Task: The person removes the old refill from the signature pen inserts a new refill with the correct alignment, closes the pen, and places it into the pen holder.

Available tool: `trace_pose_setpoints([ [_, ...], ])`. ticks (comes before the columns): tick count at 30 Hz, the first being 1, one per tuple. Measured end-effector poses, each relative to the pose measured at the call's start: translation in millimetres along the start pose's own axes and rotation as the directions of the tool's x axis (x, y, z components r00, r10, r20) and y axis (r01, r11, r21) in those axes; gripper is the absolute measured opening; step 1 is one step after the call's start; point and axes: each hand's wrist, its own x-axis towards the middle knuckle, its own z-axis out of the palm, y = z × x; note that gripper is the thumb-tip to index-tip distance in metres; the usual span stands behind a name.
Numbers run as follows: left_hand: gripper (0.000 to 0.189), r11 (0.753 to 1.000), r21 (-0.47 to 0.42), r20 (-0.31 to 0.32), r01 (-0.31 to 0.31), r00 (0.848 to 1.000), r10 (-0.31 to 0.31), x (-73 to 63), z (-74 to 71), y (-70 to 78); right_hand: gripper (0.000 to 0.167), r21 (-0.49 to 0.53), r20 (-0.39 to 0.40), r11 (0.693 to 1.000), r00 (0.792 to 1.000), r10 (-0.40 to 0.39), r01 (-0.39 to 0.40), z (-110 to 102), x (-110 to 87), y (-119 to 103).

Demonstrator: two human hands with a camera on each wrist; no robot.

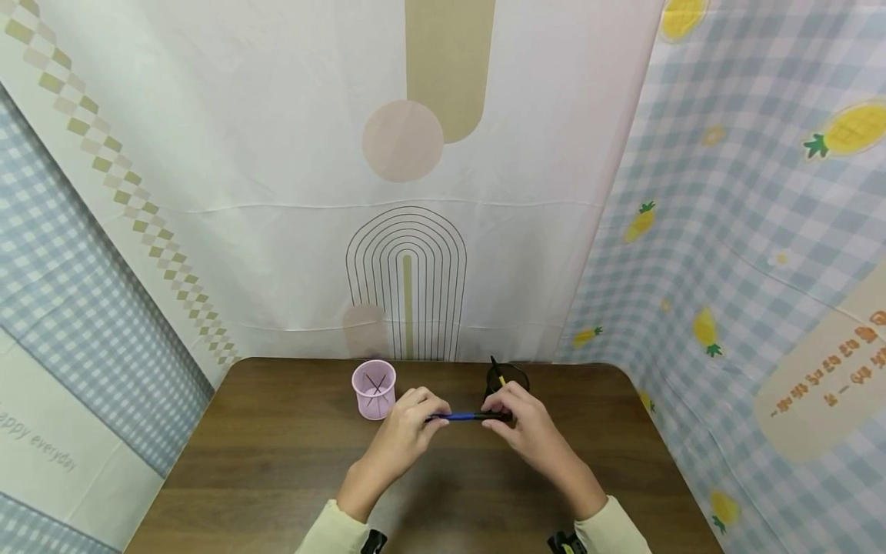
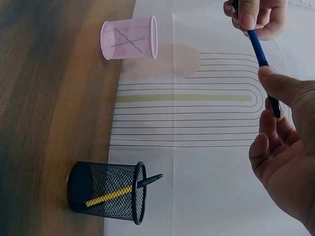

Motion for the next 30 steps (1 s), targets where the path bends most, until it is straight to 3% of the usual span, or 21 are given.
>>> trace_pose_setpoints([
  [5,0.017,1.000,0.006,-0.018,-0.015,1.000,0.015,1.2,0.7,-0.8,0.037,0.002,0.029,0.999,0.999,0.040,-0.040,-4.0,1.0,-0.3],
  [14,0.020,1.000,0.007,-0.023,-0.002,1.000,0.002,1.2,1.0,-0.8,0.015,0.028,0.138,0.996,0.987,0.079,-0.084,-8.6,3.6,1.2],
  [22,0.025,1.000,0.002,-0.036,0.001,0.999,-0.001,1.1,2.7,-0.3,0.016,0.045,0.115,0.996,0.990,0.077,-0.083,-7.7,3.2,0.3],
  [30,0.022,1.000,-0.005,-0.010,0.019,1.000,-0.019,0.4,2.0,0.3,0.019,0.042,0.078,0.998,0.996,0.050,-0.053,-6.8,2.7,-1.1],
])
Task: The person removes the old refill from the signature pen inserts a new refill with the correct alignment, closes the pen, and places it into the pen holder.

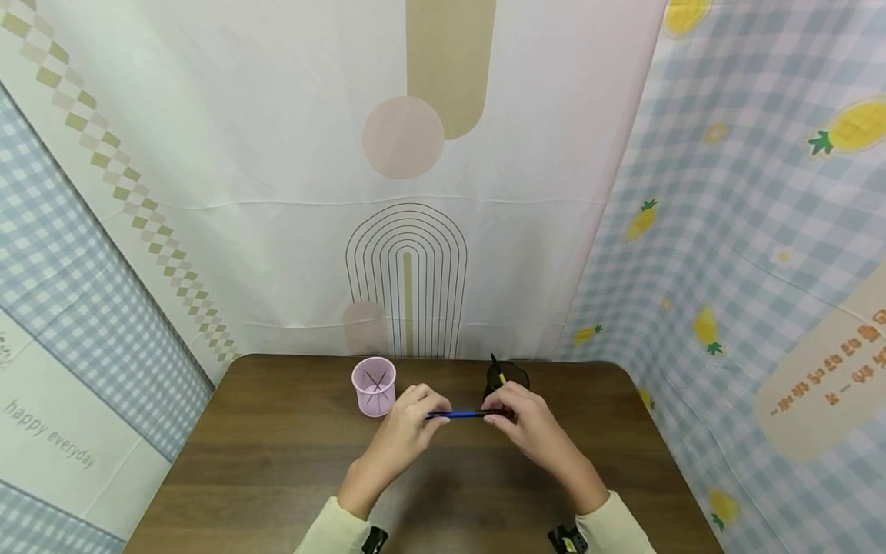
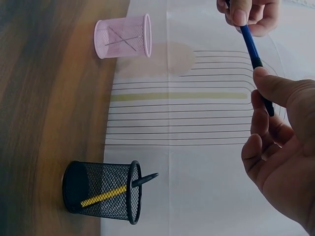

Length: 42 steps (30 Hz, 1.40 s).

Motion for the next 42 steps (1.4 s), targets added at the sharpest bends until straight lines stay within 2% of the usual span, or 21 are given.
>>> trace_pose_setpoints([
  [16,0.019,1.000,-0.021,-0.001,-0.006,1.000,0.006,0.6,-0.3,0.5,0.030,0.049,-0.061,0.999,0.998,0.023,-0.020,6,-2.5,2],
  [22,0.020,1.000,-0.021,-0.009,-0.023,1.000,0.023,0.6,-0.2,0.3,0.031,0.033,-0.071,0.999,0.997,0.015,-0.013,5,-3.5,4],
  [29,0.021,0.999,-0.021,-0.016,-0.037,0.999,0.037,0.5,-0.4,-0.2,0.033,0.024,-0.004,1.000,1.000,0.019,-0.019,-1,-3.4,4],
  [39,0.018,1.000,-0.013,0.006,-0.028,1.000,0.028,1.4,-1.9,1.6,0.014,0.061,0.100,0.993,0.991,0.091,-0.098,-6,-0.2,6],
  [42,0.020,0.999,-0.011,0.000,-0.034,0.999,0.034,1.7,-2.1,1.7,0.010,0.057,0.101,0.995,0.992,0.077,-0.083,-6,0.4,7],
])
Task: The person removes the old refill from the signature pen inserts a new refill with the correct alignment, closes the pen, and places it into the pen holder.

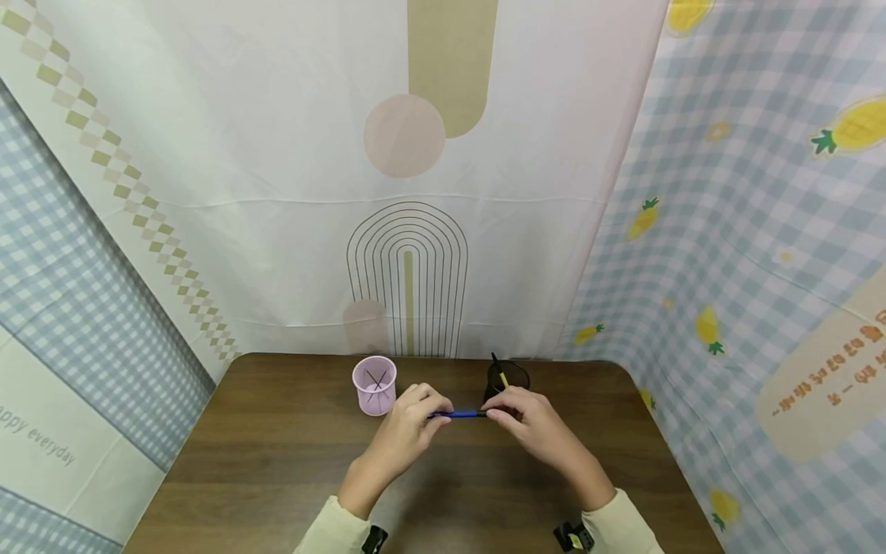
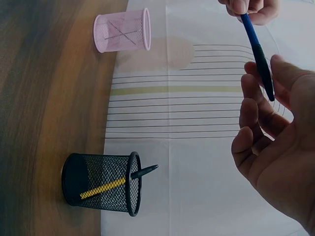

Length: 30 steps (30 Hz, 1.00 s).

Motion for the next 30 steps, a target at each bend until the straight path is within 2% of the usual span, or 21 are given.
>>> trace_pose_setpoints([
  [6,0.020,1.000,-0.001,-0.006,-0.014,1.000,0.014,-0.3,0.5,-1.3,0.006,-0.006,-0.021,0.999,0.999,-0.033,0.033,1,0.6,0],
  [11,0.019,1.000,-0.001,0.002,-0.016,1.000,0.016,-1.3,0.5,-1.9,0.007,-0.019,-0.067,0.998,0.996,-0.056,0.055,2,0.7,-2],
  [20,0.016,1.000,-0.007,0.019,0.006,1.000,-0.006,-0.1,-1.8,0.1,0.023,-0.002,-0.169,0.992,0.978,-0.121,0.123,9,-1.9,-1],
  [30,0.018,1.000,0.010,0.020,0.004,1.000,-0.004,1.0,-1.2,0.6,0.028,-0.005,-0.186,0.993,0.976,-0.116,0.117,11,-3.9,-4],
])
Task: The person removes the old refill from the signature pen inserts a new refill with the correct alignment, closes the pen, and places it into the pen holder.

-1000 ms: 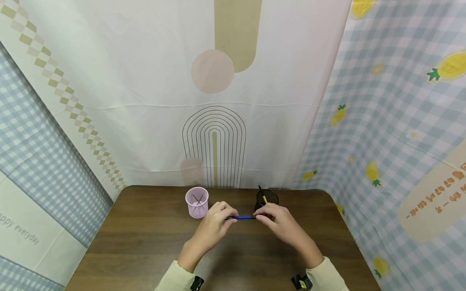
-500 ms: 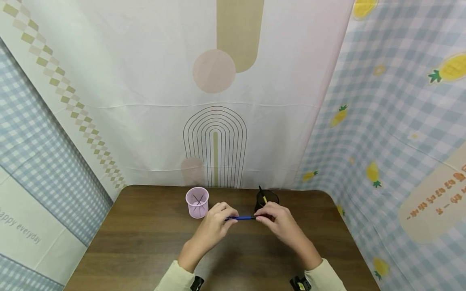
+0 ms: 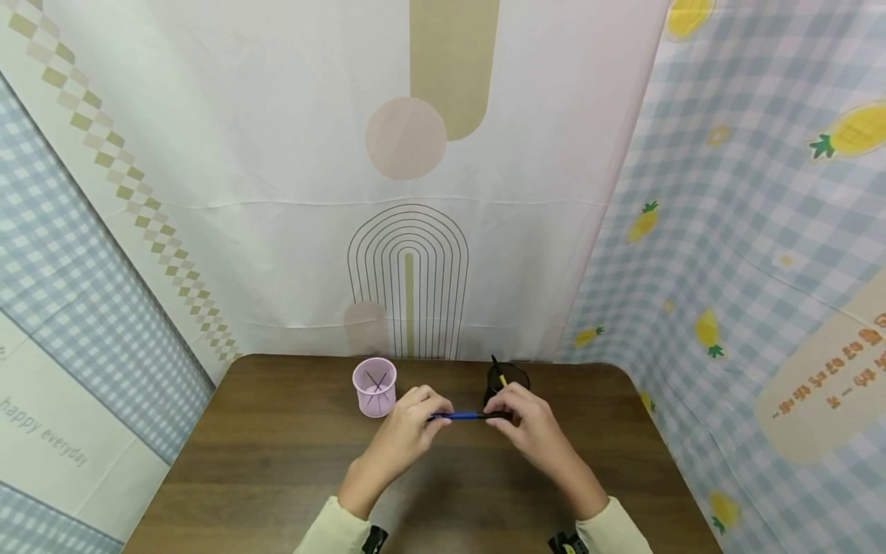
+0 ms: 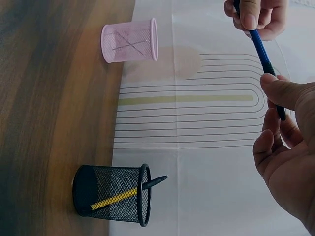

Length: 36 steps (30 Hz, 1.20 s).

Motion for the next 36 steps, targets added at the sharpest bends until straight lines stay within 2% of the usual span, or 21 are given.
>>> trace_pose_setpoints([
  [14,0.021,1.000,0.004,-0.016,-0.002,1.000,0.002,1.0,1.6,0.5,0.038,0.008,-0.050,1.000,0.999,-0.017,0.018,5,-3.2,7],
  [20,0.023,1.000,0.005,-0.012,0.002,1.000,-0.002,1.6,1.3,0.7,0.037,0.018,0.014,0.999,0.999,0.039,-0.040,1,-2.6,6],
  [27,0.019,1.000,0.013,-0.013,0.000,1.000,0.000,1.5,0.1,0.8,0.014,0.025,0.113,0.992,0.986,0.123,-0.127,-6,2.5,4],
  [36,0.022,1.000,0.012,-0.027,-0.020,0.999,0.020,1.6,0.6,0.7,0.009,-0.007,0.115,0.996,0.989,0.092,-0.092,-5,3.0,4],
])
